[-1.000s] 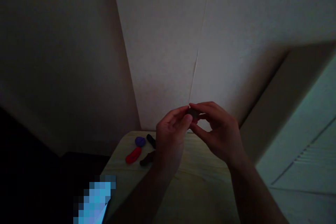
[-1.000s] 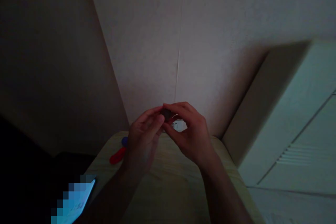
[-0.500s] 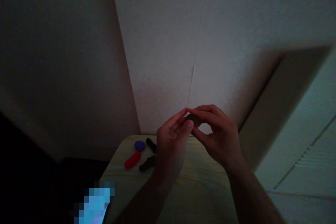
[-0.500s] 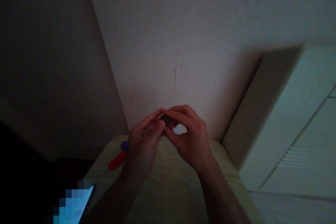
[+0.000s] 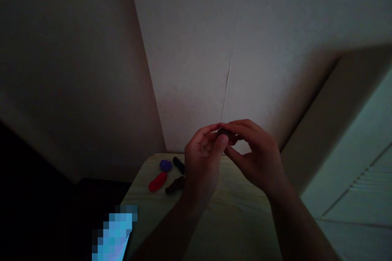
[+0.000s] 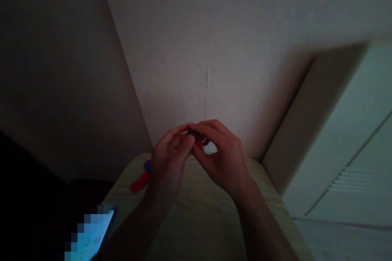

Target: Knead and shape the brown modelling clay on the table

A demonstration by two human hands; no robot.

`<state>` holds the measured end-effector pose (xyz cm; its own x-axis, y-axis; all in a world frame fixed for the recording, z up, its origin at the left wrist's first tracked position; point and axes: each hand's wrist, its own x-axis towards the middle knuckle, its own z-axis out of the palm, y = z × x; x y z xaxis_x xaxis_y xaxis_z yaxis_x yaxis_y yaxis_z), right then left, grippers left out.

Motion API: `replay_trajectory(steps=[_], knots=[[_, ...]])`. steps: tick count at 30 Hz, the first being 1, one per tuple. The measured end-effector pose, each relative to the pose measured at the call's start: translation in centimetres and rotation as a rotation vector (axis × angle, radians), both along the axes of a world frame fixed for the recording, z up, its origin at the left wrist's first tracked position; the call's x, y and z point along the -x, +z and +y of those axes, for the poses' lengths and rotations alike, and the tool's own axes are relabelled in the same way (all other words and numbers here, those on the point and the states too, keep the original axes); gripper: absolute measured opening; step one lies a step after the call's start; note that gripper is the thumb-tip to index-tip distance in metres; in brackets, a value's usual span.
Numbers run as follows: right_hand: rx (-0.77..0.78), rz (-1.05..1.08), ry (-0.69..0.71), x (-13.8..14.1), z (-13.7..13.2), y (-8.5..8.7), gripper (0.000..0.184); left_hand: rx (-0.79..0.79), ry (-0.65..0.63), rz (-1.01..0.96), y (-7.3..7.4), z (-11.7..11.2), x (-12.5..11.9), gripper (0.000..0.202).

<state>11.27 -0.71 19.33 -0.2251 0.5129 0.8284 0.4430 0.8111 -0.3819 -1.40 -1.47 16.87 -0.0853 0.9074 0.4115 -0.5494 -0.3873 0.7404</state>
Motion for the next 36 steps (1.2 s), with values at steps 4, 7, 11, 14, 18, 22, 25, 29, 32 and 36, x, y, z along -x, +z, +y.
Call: replay_trajectory(steps=[4,7,11,14,18,22,25,29,32,36], knots=[[-0.035,0.029,-0.042,-0.09,-0.12,0.09,0.026,0.019,-0.007,-0.003,0.17,-0.05,-0.01,0.023],[-0.032,0.049,-0.055,-0.15,-0.07,-0.13,0.03,0.012,-0.024,-0.016,0.28,-0.09,-0.04,0.02],[-0.021,0.034,-0.038,-0.04,-0.04,-0.3,0.037,0.013,0.005,-0.027,0.21,0.02,0.0,0.021],[-0.063,0.012,-0.043,0.02,-0.07,-0.22,0.028,-0.009,0.039,-0.028,0.18,0.11,-0.02,0.021],[-0.102,0.014,-0.075,-0.07,-0.09,-0.22,0.029,-0.003,-0.012,-0.046,0.26,0.11,-0.1,0.024],[-0.112,-0.023,-0.087,-0.21,0.01,-0.41,0.039,0.02,0.013,-0.05,0.19,0.12,-0.05,0.029],[-0.121,-0.031,-0.076,-0.28,0.08,-0.47,0.04,0.014,0.025,-0.066,0.15,0.12,0.07,0.026],[-0.125,-0.02,-0.06,-0.33,0.05,-0.42,0.037,0.026,-0.033,-0.099,0.3,0.02,0.25,0.02],[-0.113,0.005,-0.058,-0.32,0.03,-0.37,0.037,0.06,-0.07,-0.114,0.51,-0.04,0.26,0.022],[-0.108,0.005,-0.079,-0.29,0.02,-0.34,0.039,0.071,-0.062,-0.129,0.68,-0.11,0.17,0.023]])
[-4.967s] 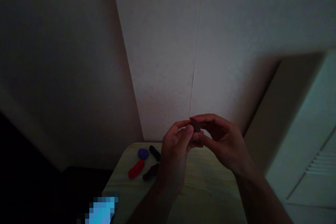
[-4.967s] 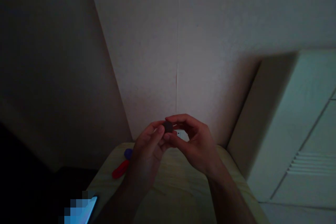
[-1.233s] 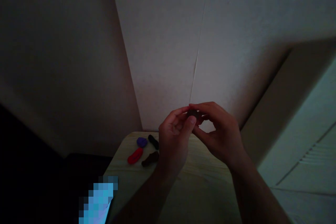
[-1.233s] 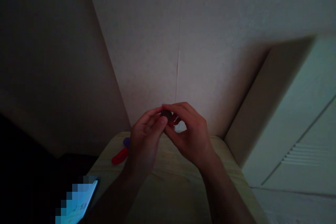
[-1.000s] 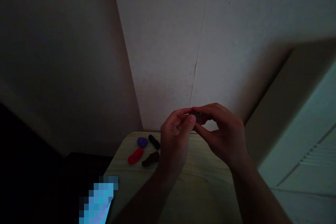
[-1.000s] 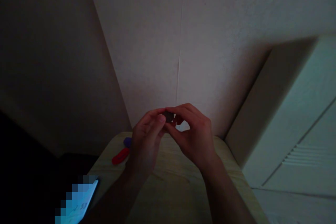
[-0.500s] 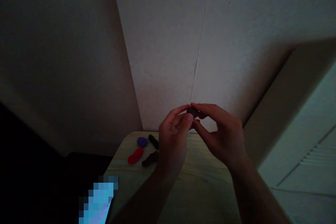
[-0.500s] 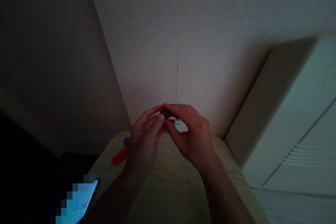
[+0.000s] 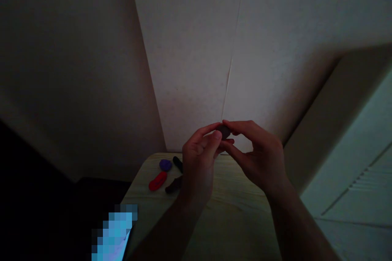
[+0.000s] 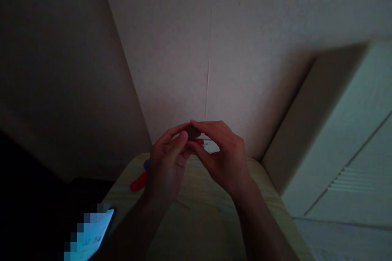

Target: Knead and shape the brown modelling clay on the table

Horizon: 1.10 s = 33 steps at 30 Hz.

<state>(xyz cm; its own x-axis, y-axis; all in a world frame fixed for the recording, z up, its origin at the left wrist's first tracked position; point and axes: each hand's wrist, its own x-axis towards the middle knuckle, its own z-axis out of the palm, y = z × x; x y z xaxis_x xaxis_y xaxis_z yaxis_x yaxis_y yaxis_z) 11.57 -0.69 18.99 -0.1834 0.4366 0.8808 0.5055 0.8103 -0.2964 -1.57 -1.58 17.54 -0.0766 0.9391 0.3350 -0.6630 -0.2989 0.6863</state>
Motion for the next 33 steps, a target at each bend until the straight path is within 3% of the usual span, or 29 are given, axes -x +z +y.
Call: replay_trajectory(steps=[7,13,20,26,33], knots=[[0.049,0.074,-0.014,-0.03,-0.27,0.06,0.028,-0.043,-0.038,0.007,-0.21,0.01,-0.11,0.024],[0.058,0.059,0.047,0.0,-0.29,0.0,0.037,-0.032,-0.005,0.009,-0.22,-0.05,-0.08,0.021],[0.188,0.237,0.116,0.06,-0.09,-0.48,0.031,-0.045,-0.156,-0.019,-0.02,-0.47,0.12,0.024],[0.24,0.229,0.252,0.01,0.09,-0.8,0.046,0.004,-0.139,-0.064,0.09,-0.28,0.21,0.026],[0.326,0.349,0.28,0.41,-0.25,-0.35,0.025,-0.016,-0.088,0.001,-0.06,-0.26,-0.1,0.03]])
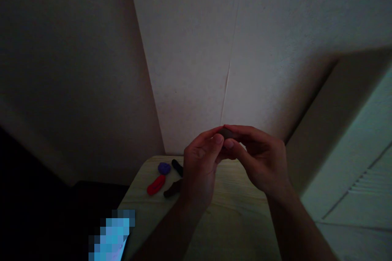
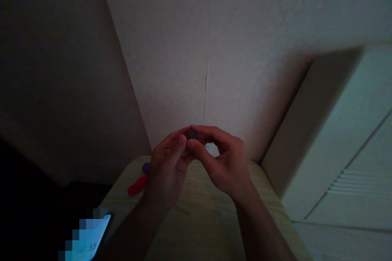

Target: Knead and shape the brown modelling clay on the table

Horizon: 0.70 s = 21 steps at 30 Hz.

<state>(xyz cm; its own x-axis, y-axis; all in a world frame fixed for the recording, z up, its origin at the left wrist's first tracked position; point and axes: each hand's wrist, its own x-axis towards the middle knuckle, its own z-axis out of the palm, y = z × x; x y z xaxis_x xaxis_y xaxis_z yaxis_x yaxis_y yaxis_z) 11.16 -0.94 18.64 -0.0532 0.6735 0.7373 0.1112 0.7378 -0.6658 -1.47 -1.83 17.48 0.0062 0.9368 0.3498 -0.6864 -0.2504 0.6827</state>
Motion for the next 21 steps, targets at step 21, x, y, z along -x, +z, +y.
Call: replay_trajectory(steps=[21], knots=[[0.006,0.012,0.05,-0.13,-0.08,0.37,0.02,0.014,0.027,0.071,-0.02,0.02,0.05,0.035]])
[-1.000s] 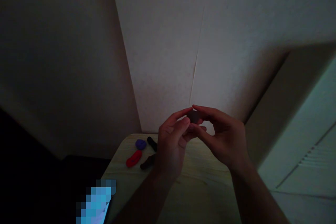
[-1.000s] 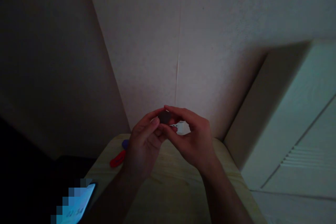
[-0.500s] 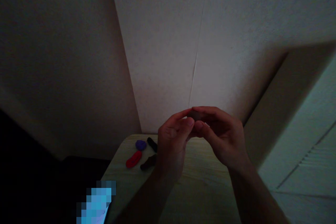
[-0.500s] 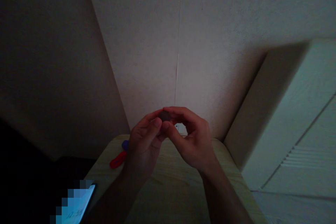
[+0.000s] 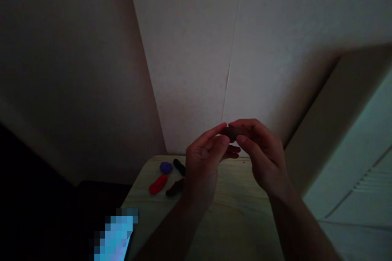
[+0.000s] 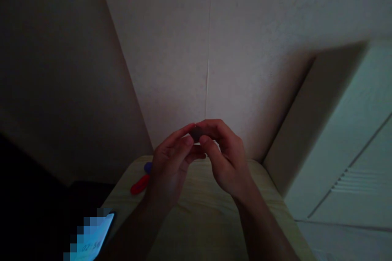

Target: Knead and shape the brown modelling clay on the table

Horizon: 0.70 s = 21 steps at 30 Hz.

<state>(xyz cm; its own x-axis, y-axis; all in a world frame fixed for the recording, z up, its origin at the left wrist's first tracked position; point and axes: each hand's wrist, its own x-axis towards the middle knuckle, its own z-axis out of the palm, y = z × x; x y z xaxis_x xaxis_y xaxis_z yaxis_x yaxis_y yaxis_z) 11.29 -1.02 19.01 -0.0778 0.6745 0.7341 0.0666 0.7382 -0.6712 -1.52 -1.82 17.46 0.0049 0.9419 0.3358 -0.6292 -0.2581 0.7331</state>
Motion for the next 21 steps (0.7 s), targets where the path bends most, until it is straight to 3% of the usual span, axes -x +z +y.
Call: replay_trajectory(steps=[7,14,21], knots=[[-0.036,-0.055,-0.127,0.05,0.43,-0.26,0.017,-0.06,0.066,-0.01,-0.7,0.45,-0.06,0.029],[-0.08,-0.01,-0.067,0.23,0.75,-0.56,0.028,-0.045,0.118,-0.073,-0.48,0.42,-0.07,0.027],[-0.114,-0.049,-0.093,0.26,0.93,-0.6,0.033,-0.017,0.177,-0.103,-0.13,0.56,0.02,0.023]])
